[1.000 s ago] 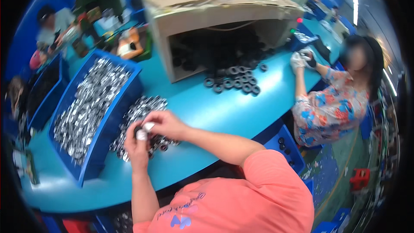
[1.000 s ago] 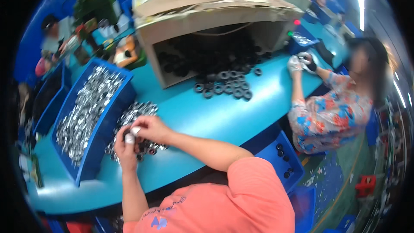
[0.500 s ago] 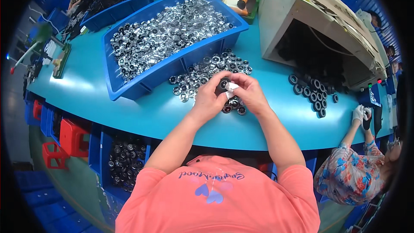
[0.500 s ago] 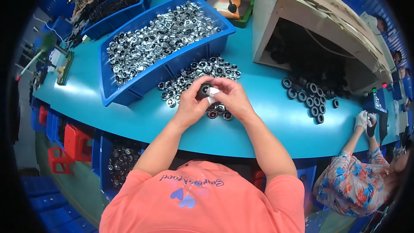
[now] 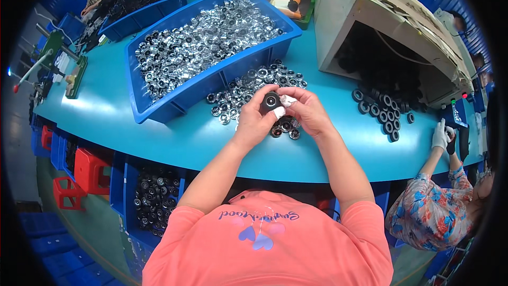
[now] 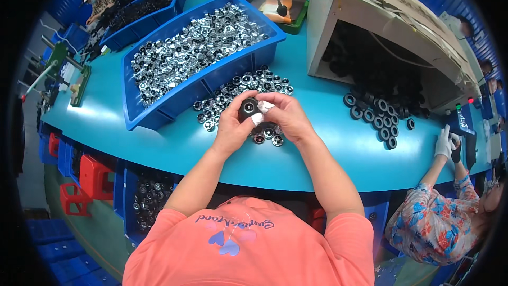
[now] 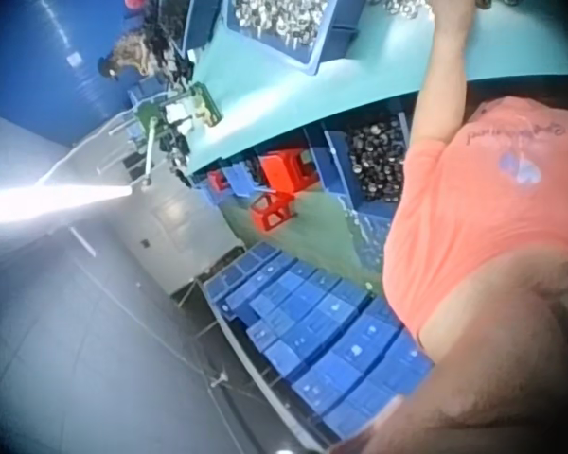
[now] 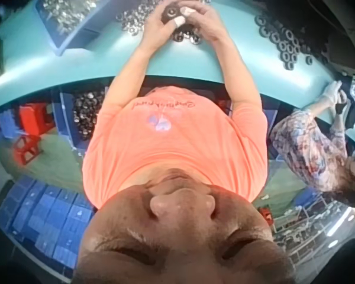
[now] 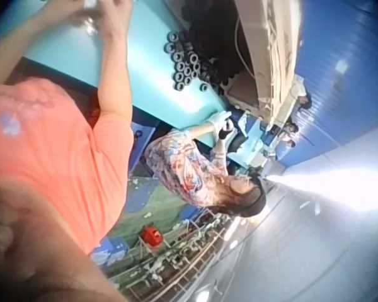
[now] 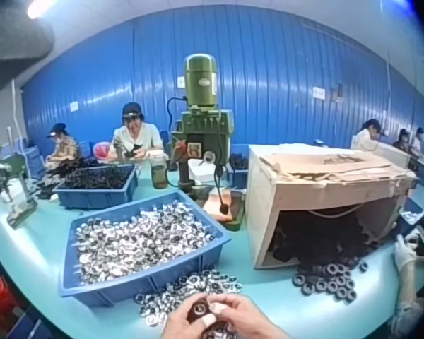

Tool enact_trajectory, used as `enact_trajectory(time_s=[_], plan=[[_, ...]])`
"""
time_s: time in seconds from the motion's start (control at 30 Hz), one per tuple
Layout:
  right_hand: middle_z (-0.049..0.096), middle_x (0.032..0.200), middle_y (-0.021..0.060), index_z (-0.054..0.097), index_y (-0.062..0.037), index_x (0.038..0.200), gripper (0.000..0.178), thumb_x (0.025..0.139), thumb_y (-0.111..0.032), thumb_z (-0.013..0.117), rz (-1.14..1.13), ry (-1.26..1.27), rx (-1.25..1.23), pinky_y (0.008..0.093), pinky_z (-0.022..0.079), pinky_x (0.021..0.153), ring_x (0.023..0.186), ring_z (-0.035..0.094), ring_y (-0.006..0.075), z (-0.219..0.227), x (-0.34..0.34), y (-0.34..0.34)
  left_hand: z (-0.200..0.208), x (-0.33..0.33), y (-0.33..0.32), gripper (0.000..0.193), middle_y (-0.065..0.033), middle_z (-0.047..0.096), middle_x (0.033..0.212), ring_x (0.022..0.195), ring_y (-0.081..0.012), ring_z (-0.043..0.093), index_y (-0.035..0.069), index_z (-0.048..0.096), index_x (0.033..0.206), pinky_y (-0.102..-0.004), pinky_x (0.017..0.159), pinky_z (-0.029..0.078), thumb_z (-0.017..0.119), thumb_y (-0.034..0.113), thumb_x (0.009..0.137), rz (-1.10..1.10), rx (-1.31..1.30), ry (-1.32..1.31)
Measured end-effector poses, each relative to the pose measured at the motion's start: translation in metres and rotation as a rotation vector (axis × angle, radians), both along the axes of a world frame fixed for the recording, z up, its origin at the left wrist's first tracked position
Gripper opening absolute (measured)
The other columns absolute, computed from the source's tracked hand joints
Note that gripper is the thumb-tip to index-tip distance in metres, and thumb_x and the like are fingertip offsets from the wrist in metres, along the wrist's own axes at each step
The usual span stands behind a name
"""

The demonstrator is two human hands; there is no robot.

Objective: Assemble white plastic rings into black rubber rings by pressing them together.

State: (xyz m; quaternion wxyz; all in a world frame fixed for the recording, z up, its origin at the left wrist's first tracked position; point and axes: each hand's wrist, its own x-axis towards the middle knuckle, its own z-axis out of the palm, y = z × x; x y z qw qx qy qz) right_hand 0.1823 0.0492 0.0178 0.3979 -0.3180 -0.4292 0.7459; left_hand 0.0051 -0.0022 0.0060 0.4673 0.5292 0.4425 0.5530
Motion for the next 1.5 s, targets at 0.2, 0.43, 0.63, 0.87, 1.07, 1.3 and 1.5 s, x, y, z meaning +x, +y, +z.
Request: enact_trajectory(time_s=[0.2, 0.43, 0.63, 0.87, 1.07, 1.3, 1.5], plan=[[0.073, 0.111, 0.0103, 0.067, 0.0042, 0.124, 0.034, 0.094, -0.012, 0.075, 0.003, -0.005, -0.016, 0.0287, 0.059, 0.083, 0.094, 0.071, 0.0151, -0.007, 0.000, 0.001, -0.001, 0.001, -0.001, 0.056, -0.0108, 0.073, 0.118, 0.106, -0.0175, 0.071, 0.007, 0.058, 0.141, -0.0323, 0.092, 0.059, 0.079, 0.007, 0.089, 0.031, 0.020, 0.078], [0.074, 0.107, 0.0088, 0.070, 0.0020, 0.119, 0.030, 0.095, -0.014, 0.076, -0.037, -0.041, 0.010, 0.0276, 0.059, 0.078, 0.090, 0.070, 0.0140, -0.008, 0.000, 0.002, 0.001, 0.002, -0.002, 0.051, -0.0069, 0.071, 0.116, 0.105, -0.0146, 0.069, 0.006, 0.060, 0.135, -0.0299, 0.092, 0.059, 0.080, 0.005, 0.088, 0.035, 0.018, 0.073], [0.074, 0.099, 0.0050, 0.074, -0.0003, 0.112, 0.021, 0.096, -0.013, 0.073, -0.188, -0.167, 0.097, 0.0266, 0.058, 0.072, 0.081, 0.067, 0.0104, 0.006, 0.014, 0.009, 0.007, -0.001, -0.006, 0.042, -0.0023, 0.068, 0.107, 0.095, -0.0098, 0.065, 0.005, 0.063, 0.125, -0.0256, 0.082, 0.055, 0.080, 0.003, 0.086, 0.136, 0.088, 0.149], [0.075, 0.098, 0.0119, 0.078, -0.0088, 0.108, 0.025, 0.084, -0.013, 0.075, -0.587, -1.160, 0.703, 0.0373, 0.058, 0.079, 0.084, 0.073, 0.0256, 0.027, 0.118, 0.062, -0.004, -0.151, -0.113, 0.047, -0.0115, 0.064, 0.109, 0.099, -0.0268, 0.063, 0.004, 0.062, 0.127, -0.0385, 0.088, 0.052, 0.079, 0.007, 0.084, 0.510, 0.148, 0.856], [0.064, 0.123, 0.0145, 0.075, -0.0137, 0.119, 0.038, 0.082, -0.023, 0.079, -0.525, -1.595, 0.810, 0.0463, 0.054, 0.099, 0.117, 0.062, 0.0370, 0.013, 0.141, 0.099, -0.036, -0.297, -0.294, 0.051, -0.0194, 0.060, 0.110, 0.102, -0.0414, 0.060, 0.004, 0.062, 0.128, -0.0497, 0.093, 0.048, 0.078, 0.011, 0.081, 0.787, -0.319, 1.518], [0.055, 0.133, 0.0119, 0.072, -0.0198, 0.122, 0.041, 0.082, -0.020, 0.076, -0.506, -1.805, 0.865, 0.0479, 0.053, 0.101, 0.124, 0.055, 0.0358, -0.003, 0.136, 0.129, 0.004, -0.244, -0.233, 0.037, -0.0149, 0.062, 0.099, 0.090, -0.0339, 0.063, 0.004, 0.065, 0.125, -0.0444, 0.079, 0.052, 0.071, 0.006, 0.088, 0.798, -0.147, 1.176], [0.055, 0.130, 0.0107, 0.073, -0.0188, 0.116, 0.034, 0.081, -0.017, 0.074, -0.500, -1.829, 0.960, 0.0478, 0.053, 0.100, 0.123, 0.056, 0.0343, -0.004, 0.137, 0.127, 0.036, -0.127, -0.122, 0.026, -0.0146, 0.066, 0.095, 0.085, -0.0317, 0.066, 0.005, 0.070, 0.116, -0.0416, 0.074, 0.054, 0.071, 0.006, 0.089, 0.404, 0.268, 0.949]])
